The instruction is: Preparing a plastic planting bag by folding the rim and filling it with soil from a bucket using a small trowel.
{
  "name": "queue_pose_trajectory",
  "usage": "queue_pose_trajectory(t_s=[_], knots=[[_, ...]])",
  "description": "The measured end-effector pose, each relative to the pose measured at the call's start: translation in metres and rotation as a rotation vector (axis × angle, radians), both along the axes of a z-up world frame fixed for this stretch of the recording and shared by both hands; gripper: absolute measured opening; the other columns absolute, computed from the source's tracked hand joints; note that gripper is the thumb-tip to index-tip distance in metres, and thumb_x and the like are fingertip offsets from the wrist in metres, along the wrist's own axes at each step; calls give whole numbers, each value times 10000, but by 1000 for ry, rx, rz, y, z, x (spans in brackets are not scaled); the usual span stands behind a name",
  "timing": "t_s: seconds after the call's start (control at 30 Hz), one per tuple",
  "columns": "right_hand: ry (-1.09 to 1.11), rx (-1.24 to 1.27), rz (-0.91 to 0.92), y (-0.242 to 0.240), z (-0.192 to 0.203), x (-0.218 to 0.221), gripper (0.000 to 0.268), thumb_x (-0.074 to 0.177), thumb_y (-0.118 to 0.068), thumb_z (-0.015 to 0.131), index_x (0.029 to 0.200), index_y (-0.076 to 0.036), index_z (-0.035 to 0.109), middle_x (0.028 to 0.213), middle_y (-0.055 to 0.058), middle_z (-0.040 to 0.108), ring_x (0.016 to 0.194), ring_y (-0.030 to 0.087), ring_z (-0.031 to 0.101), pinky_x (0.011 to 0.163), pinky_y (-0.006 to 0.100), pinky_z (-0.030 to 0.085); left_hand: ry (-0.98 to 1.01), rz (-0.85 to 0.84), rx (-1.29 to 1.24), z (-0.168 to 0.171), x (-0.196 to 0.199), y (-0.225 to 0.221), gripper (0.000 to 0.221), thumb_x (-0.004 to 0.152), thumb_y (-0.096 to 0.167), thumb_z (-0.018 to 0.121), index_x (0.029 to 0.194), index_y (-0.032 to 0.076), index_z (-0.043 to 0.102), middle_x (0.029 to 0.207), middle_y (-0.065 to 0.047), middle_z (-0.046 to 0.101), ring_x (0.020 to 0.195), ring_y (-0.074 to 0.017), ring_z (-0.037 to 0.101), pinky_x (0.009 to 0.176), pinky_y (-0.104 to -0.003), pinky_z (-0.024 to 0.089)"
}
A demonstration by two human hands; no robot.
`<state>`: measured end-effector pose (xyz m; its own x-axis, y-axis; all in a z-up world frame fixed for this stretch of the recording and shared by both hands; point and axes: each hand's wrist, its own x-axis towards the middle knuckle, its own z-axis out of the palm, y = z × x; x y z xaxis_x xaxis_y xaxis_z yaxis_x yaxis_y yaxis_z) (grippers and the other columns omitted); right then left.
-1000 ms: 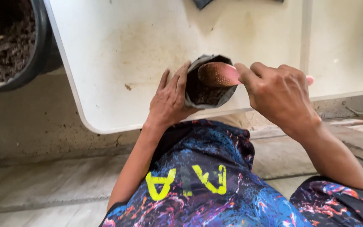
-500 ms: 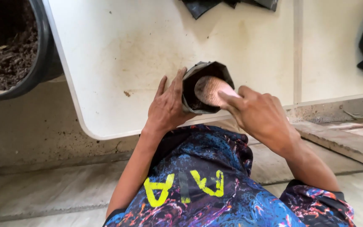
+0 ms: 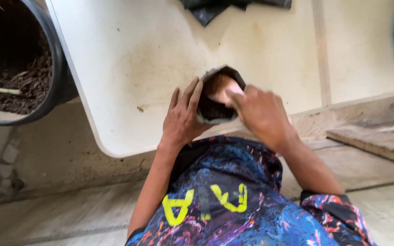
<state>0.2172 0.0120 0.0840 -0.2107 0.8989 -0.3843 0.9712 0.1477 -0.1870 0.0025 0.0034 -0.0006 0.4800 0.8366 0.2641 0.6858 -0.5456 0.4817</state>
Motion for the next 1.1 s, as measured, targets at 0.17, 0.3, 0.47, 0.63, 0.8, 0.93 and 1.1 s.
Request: queue_pose_trajectory(t_s=[0.17, 0.3, 0.47, 0.63, 0.8, 0.93, 1.1], knots=[[20, 39, -49, 2, 46, 12, 285, 1044, -390, 549, 1081, -264, 802, 803, 83, 670, 672, 421, 734, 638, 576, 615, -1, 7, -35, 7, 4, 3, 1257, 729, 519, 937, 1631, 37, 205, 1618, -209, 382, 1420, -370, 515, 1172, -627, 375], [174, 103, -174, -12, 51, 39, 241, 1025, -373, 624, 1163, -268, 791, 790, 111, 650, 703, 458, 698, 635, 608, 573, -36, 16, -83, 10, 3, 0, 1300, 707, 522, 964, 1630, 36, 188, 1641, -207, 332, 1450, -390, 474, 1206, -630, 340], [402, 225, -272, -24, 20, 53, 319, 976, -414, 698, 1274, -312, 746, 841, 91, 646, 829, 418, 676, 671, 570, 536, -152, 13, -149, 16, -2, -4, 1331, 678, 608, 913, 1637, 59, 173, 1674, -200, 277, 1499, -397, 401, 1227, -642, 278], [563, 483, -239, -25, -28, 37, 516, 855, -443, 782, 1339, -279, 707, 842, 70, 619, 728, 332, 671, 657, 474, 556, -414, 149, -279, 19, 1, 8, 756, 933, 405, 667, 1561, 82, 399, 1394, -159, 536, 1270, -396, 578, 1128, -561, 421], [639, 496, -286, -24, -47, 21, 582, 911, -316, 699, 1475, -243, 576, 935, 114, 624, 871, 341, 657, 759, 461, 534, -278, 311, -326, 39, 12, 29, 512, 865, 332, 739, 1323, 119, 653, 1023, -86, 688, 889, -293, 705, 765, -448, 571], [746, 314, -458, -22, -43, 9, 686, 889, 37, 570, 1534, -192, 525, 792, 33, 439, 674, 190, 414, 682, 326, 427, -184, 336, -419, 60, 7, 35, 327, 865, 132, 638, 1169, 83, 747, 860, -77, 732, 734, -233, 689, 629, -393, 551], [889, 298, -447, -4, -51, -21, 727, 809, 92, 509, 1488, -161, 553, 1048, 38, 546, 770, 168, 495, 722, 287, 440, -203, 379, -385, 29, -27, 48, 325, 825, 167, 647, 1136, 170, 740, 873, -56, 740, 743, -226, 700, 680, -393, 568]])
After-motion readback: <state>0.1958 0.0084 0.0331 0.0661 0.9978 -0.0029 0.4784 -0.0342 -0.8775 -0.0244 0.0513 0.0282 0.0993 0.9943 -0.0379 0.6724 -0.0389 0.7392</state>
